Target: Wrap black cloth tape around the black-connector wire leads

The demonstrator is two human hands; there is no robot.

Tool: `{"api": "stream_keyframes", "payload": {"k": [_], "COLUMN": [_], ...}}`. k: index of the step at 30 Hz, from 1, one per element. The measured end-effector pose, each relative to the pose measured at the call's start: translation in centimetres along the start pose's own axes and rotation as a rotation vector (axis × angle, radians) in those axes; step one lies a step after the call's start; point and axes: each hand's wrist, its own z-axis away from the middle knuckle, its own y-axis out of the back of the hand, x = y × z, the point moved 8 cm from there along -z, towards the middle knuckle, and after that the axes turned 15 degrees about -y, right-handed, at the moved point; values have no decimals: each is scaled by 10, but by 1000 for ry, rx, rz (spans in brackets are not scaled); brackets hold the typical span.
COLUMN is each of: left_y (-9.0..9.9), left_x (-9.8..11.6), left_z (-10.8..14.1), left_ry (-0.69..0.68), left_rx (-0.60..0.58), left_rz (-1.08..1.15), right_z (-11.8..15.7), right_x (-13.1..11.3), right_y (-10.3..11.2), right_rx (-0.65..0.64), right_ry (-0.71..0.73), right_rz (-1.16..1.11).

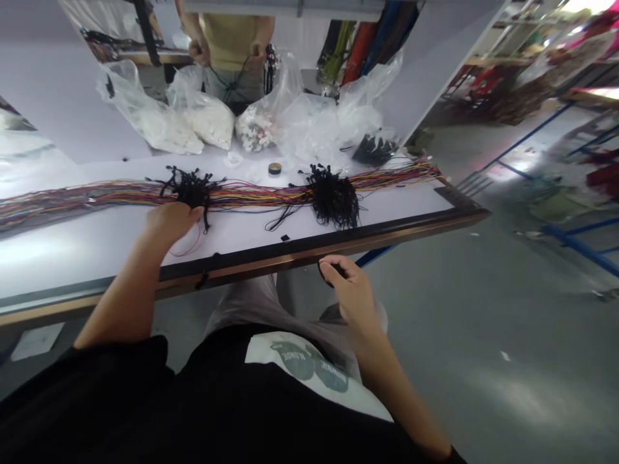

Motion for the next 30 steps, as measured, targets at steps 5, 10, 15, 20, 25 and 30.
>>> {"api": "stream_keyframes", "payload": {"k": [5, 10, 15, 20, 25, 30], "left_y": [9, -52, -75, -46, -35, -42], "left_x": [18, 127, 147, 121, 96, 69], "left_z": [-7, -19, -32, -30, -27, -21], "left_ry": [-51, -411, -447, -430, -329, -82], "left_rx": [88, -35, -150, 12, 24, 47], "left_rz": [-88, -19, -35, 65, 648, 987], "right_z": [-2, 8, 14, 13, 10, 6], "right_x": [16, 14, 24, 32, 28, 21], "right_y": [3, -1, 13, 13, 0, -14], "right_rx": [-13, -64, -29, -41, -86, -122], "right_ry": [-36, -41, -104, -133, -98, -61], "right_rz": [2, 16, -10, -21, 0, 29]}}
